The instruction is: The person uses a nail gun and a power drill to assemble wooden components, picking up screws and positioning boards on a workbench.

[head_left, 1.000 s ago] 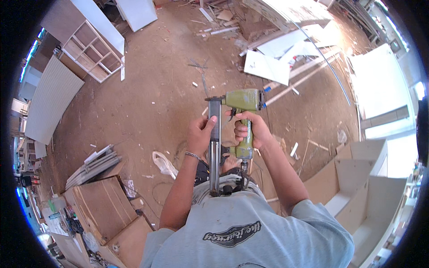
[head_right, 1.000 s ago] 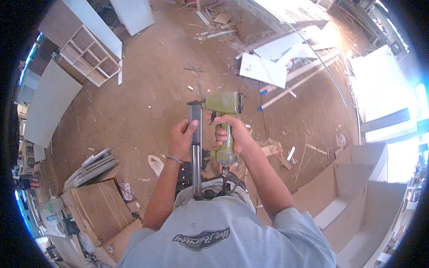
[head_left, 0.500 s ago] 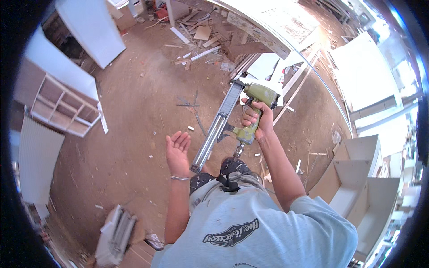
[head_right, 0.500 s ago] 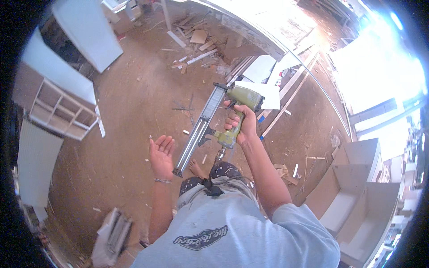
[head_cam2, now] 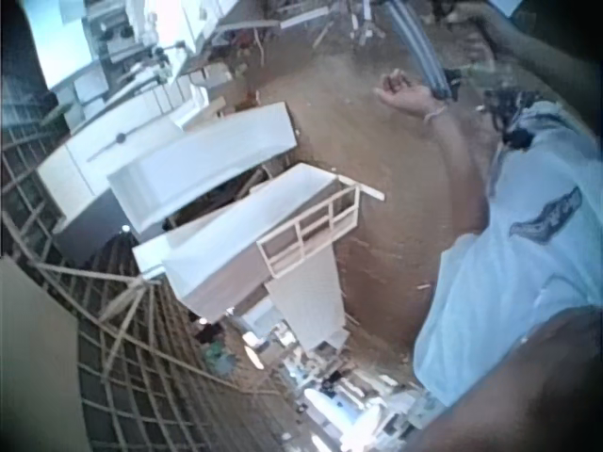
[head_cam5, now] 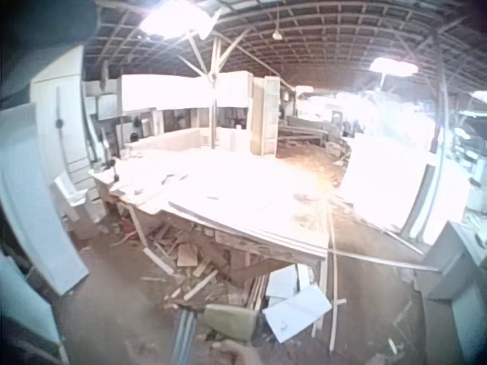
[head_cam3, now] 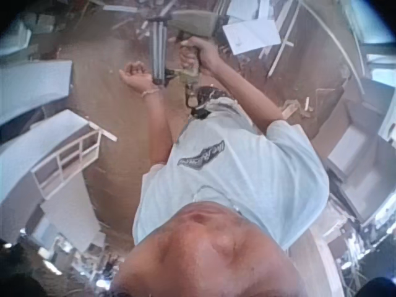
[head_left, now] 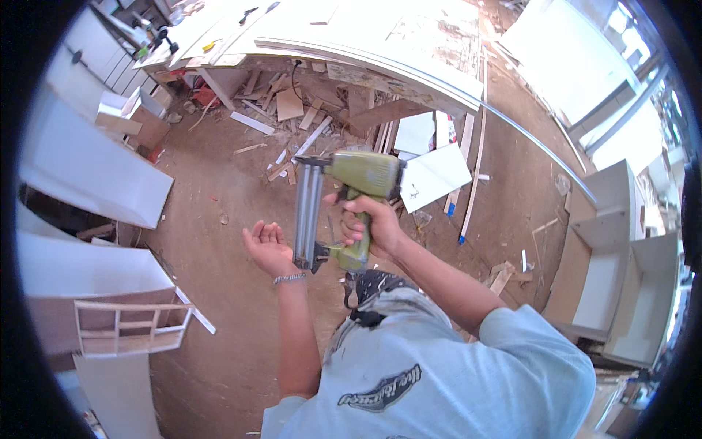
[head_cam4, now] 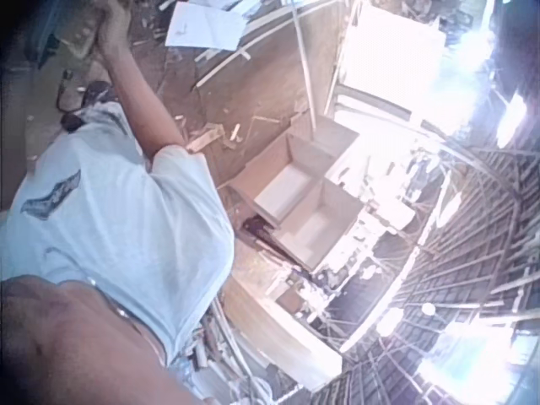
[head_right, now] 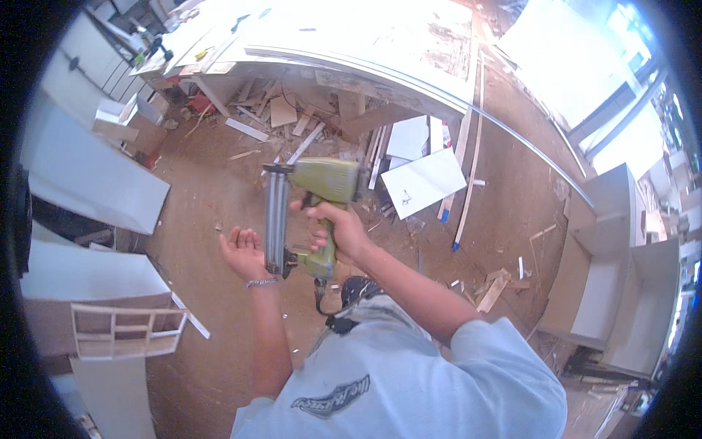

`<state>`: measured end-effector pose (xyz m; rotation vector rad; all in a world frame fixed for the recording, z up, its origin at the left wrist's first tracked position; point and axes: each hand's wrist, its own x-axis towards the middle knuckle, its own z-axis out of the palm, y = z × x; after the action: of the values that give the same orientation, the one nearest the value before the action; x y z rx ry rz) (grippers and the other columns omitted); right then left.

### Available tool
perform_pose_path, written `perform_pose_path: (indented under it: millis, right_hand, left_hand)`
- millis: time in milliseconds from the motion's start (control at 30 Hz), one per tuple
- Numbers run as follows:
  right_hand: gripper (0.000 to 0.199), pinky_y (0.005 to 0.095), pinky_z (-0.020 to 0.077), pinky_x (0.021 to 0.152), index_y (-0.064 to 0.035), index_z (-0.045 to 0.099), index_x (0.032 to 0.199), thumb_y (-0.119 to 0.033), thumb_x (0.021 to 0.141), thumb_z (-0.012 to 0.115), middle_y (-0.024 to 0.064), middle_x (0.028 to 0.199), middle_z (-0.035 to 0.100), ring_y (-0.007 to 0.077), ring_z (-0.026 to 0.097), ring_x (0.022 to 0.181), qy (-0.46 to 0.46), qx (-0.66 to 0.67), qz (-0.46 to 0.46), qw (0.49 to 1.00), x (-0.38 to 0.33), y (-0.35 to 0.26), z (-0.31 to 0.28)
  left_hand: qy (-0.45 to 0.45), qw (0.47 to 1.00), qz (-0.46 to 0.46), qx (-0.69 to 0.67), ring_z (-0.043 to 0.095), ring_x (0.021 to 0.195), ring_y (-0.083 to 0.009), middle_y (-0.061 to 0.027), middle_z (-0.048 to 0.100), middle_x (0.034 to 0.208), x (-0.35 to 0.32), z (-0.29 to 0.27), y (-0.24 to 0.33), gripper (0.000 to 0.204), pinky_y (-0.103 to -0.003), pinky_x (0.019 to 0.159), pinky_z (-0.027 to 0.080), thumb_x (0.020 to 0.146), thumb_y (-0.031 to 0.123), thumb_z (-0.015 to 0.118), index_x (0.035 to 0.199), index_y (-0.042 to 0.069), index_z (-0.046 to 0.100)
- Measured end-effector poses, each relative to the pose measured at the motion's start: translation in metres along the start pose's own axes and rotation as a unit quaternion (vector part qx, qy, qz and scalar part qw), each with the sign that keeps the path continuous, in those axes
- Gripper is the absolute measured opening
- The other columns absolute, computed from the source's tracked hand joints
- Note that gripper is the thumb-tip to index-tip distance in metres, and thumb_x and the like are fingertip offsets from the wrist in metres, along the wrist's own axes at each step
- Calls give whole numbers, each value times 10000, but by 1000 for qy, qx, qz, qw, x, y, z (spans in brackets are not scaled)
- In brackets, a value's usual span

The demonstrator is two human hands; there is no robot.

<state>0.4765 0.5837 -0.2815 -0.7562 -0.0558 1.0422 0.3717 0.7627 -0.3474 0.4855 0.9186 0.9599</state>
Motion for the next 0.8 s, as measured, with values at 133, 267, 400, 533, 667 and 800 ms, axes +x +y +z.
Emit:
perform_pose_path:
  millis: [133, 267, 400, 533, 667, 800]
  right_hand:
    - [359, 363, 530, 700, 3, 640, 1117, -154, 802, 712, 89, 788, 673, 208, 636, 684, 11, -305, -141, 942, 81, -26, -4]
    - [413, 334, 527, 857, -39, 645, 1154, -106, 766, 770, 129, 1015, 717, 190, 693, 902, 44, -595, -121, 793, 128, -61, -39]
    - [393, 339, 522, 893, -39, 661, 1131, -142, 774, 790, 111, 1045, 722, 182, 685, 917, 183, -531, -139, 816, 158, -68, -109]
    - [369, 346, 534, 835, 11, 664, 1079, -163, 781, 795, 123, 983, 712, 208, 678, 879, 439, -392, -68, 806, 169, -86, -132]
    - [322, 331, 524, 658, 17, 670, 1029, -156, 785, 787, 83, 830, 691, 166, 657, 715, 577, -361, -15, 732, 189, -94, -151]
    - [392, 359, 534, 840, 27, 697, 1060, -202, 753, 782, 148, 999, 732, 205, 698, 955, 665, -243, 23, 705, 212, -131, -125]
  left_hand:
    - [-90, 988, -23, 124, 559, 802, -103, 1, 565, 830, 91, 46, -38, 326, -274, 808, 462, 1002, 380, 524, 1020, 63, 593]
    - [-104, 969, -29, 220, 554, 785, -96, 5, 567, 822, 166, 75, -65, 225, -259, 768, 466, 995, 289, 567, 1016, 67, 603]
    - [-113, 943, -69, 306, 550, 774, -87, 14, 582, 830, 244, 130, -98, 134, -238, 725, 466, 964, 184, 632, 1006, 56, 628]
    - [-296, 883, 45, 362, 553, 778, -78, 14, 615, 852, 298, 259, -140, 151, -250, 718, 476, 943, 142, 665, 1023, 16, 648]
    - [-481, 747, 156, 431, 610, 805, -121, -25, 671, 879, 329, 414, -188, 150, -270, 769, 496, 936, 145, 666, 971, 0, 688]
    - [-616, 569, 261, 478, 656, 866, -214, -80, 705, 921, 336, 535, -278, 191, -342, 822, 506, 883, 235, 715, 979, 72, 740]
